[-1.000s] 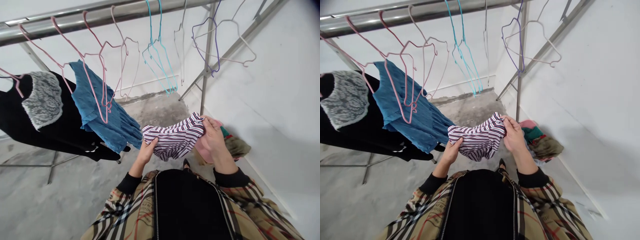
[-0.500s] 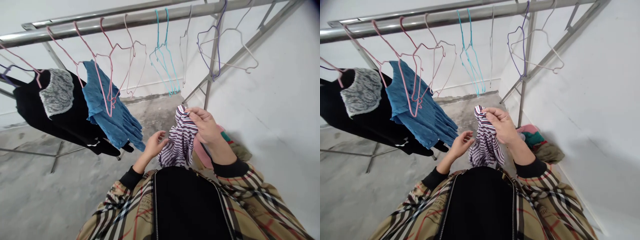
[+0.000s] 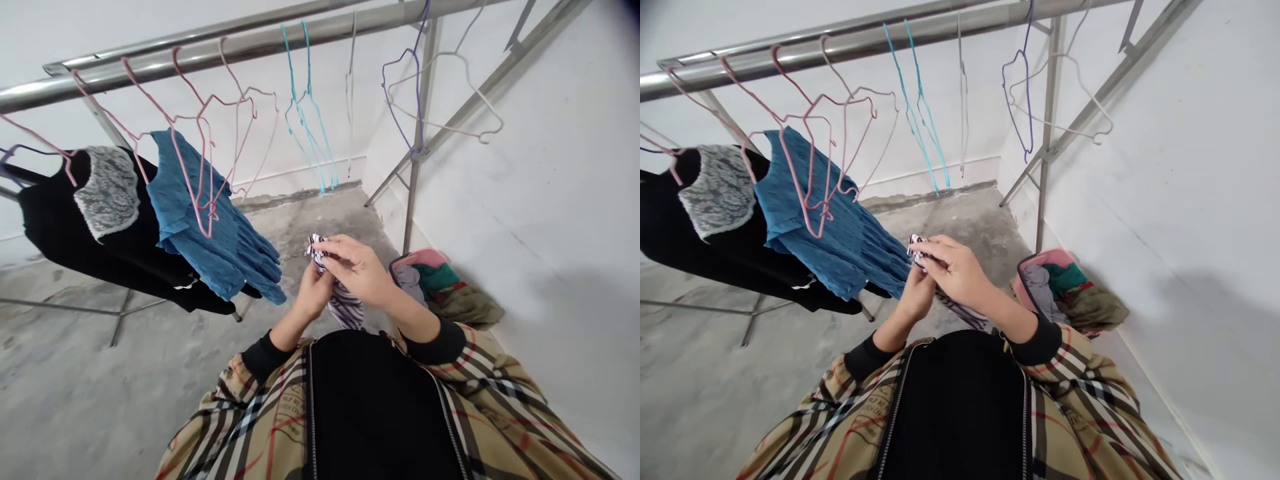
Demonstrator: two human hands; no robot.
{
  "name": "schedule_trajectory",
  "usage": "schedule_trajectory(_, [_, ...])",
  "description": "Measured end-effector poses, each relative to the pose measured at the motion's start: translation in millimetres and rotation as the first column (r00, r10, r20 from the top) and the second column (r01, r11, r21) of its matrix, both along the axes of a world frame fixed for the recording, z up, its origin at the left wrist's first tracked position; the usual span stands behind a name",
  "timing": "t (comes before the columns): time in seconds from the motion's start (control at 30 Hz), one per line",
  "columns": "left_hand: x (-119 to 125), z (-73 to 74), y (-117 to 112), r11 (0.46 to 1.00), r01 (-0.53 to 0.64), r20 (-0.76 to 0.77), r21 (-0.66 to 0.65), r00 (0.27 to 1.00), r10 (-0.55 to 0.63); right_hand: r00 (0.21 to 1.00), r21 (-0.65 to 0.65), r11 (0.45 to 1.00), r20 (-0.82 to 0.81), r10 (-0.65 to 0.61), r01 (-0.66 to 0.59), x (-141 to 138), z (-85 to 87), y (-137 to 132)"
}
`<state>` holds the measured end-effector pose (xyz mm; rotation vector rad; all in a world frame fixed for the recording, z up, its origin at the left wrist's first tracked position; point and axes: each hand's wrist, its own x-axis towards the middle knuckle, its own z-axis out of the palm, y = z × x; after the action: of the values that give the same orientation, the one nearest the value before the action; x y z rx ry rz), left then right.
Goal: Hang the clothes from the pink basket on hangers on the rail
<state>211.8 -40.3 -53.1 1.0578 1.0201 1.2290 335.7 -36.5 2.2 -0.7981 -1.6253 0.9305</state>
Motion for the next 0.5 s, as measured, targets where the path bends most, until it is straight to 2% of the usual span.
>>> schedule_trajectory(0.1, [-10, 12.0, 12, 0.980, -0.058, 0.125, -0.190, 0.989, 0.083, 0.987, 0.002, 0.988, 0.045, -0.157, 0.157, 27, -10.9, 13])
schedule_trajectory(0.17, [-20, 21.4, 19, 0.958, -0.037, 0.172, -0.284, 0.981, 0.089, 0.954, -0.021, 0.961, 0.133, -0.270, 0.275, 48, -33.8, 23])
schedule_trajectory(0.23, [-29, 28.9, 24, 0.946, 0.031, 0.217, -0.323, 0.975, 0.042, 0.927, -0.080, 0.946, 0.241, -0.287, 0.314, 66, -65.9, 30])
schedule_trajectory(0.33, [-36, 34.3, 30, 0.931, 0.130, 0.253, -0.340, 0.967, -0.042, 0.938, -0.292, 0.933, 0.330, -0.109, 0.211, 73, -117.2, 32])
schedule_trajectory(0.43, [-35, 34.7, 34, 0.941, 0.141, 0.230, -0.308, 0.971, -0.070, 0.976, -0.510, 0.860, 0.199, 0.085, 0.029, 59, -157.6, 30])
schedule_trajectory(0.5, [-33, 34.8, 35, 0.962, 0.088, 0.200, -0.258, 0.979, -0.036, 0.987, -0.590, 0.805, 0.080, 0.141, -0.067, 45, -174.2, 31])
